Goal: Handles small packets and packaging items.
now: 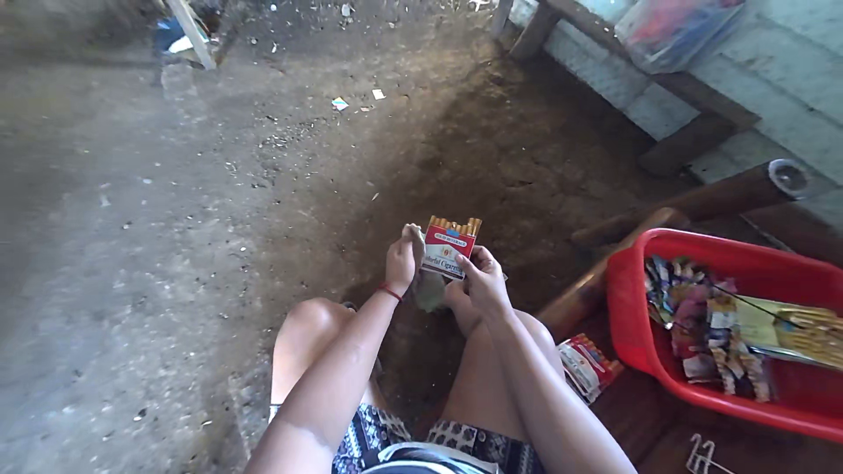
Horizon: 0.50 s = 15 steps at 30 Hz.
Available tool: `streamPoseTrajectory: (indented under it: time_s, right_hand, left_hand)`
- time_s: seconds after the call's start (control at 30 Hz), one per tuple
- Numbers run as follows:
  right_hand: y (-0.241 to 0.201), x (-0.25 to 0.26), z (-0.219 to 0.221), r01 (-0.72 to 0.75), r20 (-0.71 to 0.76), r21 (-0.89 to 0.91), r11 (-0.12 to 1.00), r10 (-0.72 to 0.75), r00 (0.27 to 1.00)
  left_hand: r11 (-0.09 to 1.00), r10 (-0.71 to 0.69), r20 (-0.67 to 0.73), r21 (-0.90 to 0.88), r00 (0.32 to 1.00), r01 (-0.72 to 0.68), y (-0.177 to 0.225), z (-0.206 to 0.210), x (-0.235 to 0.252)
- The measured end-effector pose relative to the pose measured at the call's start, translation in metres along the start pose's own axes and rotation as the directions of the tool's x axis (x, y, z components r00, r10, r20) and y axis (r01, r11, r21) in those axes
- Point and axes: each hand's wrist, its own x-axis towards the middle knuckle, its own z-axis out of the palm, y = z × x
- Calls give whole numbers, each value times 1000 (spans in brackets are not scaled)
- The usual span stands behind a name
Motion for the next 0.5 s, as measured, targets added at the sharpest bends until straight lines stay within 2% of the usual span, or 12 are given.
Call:
streamPoseTrajectory:
  time_s: [0.03,0.13,0.2,0.27,0.3,0.4,0.5]
  right_hand:
    - [0,0,-2,-13,-18,21,1000,13,1000]
    - [1,1,-6,-34,-21,75,997,36,999]
    - [2,2,-3,-38,-4,64,997,39,999]
    - [2,1,2,-40,21,37,999,39,999]
    - [3,1,3,-42,32,27,999,42,999]
    - [4,0,5,-65,58,8,998,65,996]
    - [5,-3,11,-71,106,-5,997,71,992]
  left_hand:
    - [991,-55,-15,-121,998,53,0,-1,1]
    - [887,-79,229,-428,970,174,4,-12,1]
    - [859,-82,333,-454,939,236,7,-8,-2]
    - [912,-22,439,-360,898,198,6,-7,-3]
    - [934,-47,428,-300,903,191,7,-5,-3]
    - [951,-161,275,-213,948,223,4,3,1]
    - [987,-78,147,-129,986,97,1,5,3]
